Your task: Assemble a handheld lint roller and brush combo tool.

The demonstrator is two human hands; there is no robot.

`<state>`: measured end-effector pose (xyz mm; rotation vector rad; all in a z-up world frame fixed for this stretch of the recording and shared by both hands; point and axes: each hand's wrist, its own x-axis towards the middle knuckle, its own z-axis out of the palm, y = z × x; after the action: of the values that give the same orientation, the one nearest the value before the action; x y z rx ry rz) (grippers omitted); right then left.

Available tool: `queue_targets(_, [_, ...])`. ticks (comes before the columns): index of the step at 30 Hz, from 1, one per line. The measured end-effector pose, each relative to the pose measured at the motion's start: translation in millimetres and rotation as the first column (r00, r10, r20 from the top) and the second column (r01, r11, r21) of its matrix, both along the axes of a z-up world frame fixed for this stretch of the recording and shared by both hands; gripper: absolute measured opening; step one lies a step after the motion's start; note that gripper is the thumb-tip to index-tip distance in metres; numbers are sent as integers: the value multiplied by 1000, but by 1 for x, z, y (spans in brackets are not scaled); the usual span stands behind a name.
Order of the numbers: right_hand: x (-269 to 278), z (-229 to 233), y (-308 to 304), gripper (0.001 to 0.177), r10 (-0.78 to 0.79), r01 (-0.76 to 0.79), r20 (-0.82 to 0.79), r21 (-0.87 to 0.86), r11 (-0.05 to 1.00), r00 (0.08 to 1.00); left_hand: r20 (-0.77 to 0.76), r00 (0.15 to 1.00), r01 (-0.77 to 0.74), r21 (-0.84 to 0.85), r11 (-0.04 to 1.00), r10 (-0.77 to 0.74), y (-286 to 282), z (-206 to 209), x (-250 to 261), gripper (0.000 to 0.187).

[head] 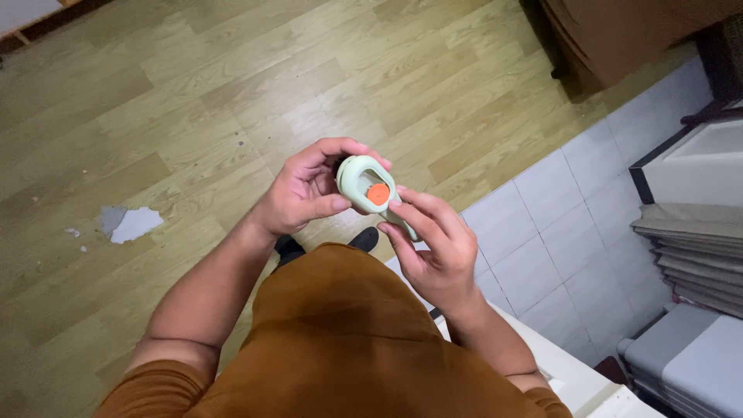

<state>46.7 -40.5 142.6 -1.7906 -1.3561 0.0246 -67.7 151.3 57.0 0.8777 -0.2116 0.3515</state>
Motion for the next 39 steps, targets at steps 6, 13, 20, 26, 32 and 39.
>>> queue_targets(6, [5,1,-5,39,-16,16,-3,30,999,1000,45,998,-36,-5,999,36,-5,5,10,51])
queue_targets(13, [3,8,-8,41,-30,30,-21,-4,1000,999,43,999,-23,31,999,22,-3,-9,18,54])
queue_targets(20, [4,24,-10,43,-76,80,115,-32,996,990,7,998,-62,37,997,62,0,-23,18,57])
queue_targets(26, [7,30,-3,43,-42,61,199,-93,994,979,43,999,-18,24,1000,17,4,-15,23,54])
queue_targets(32, [7,31,-6,43,-43,65,214,-95,993,976,11,999,-31,34,999,31,4,-22,23,58])
queue_targets(39, [10,29,-1,44,-27,50,215,-101,994,976,14,1000,-3,11,1000,3,7,-21,28,59])
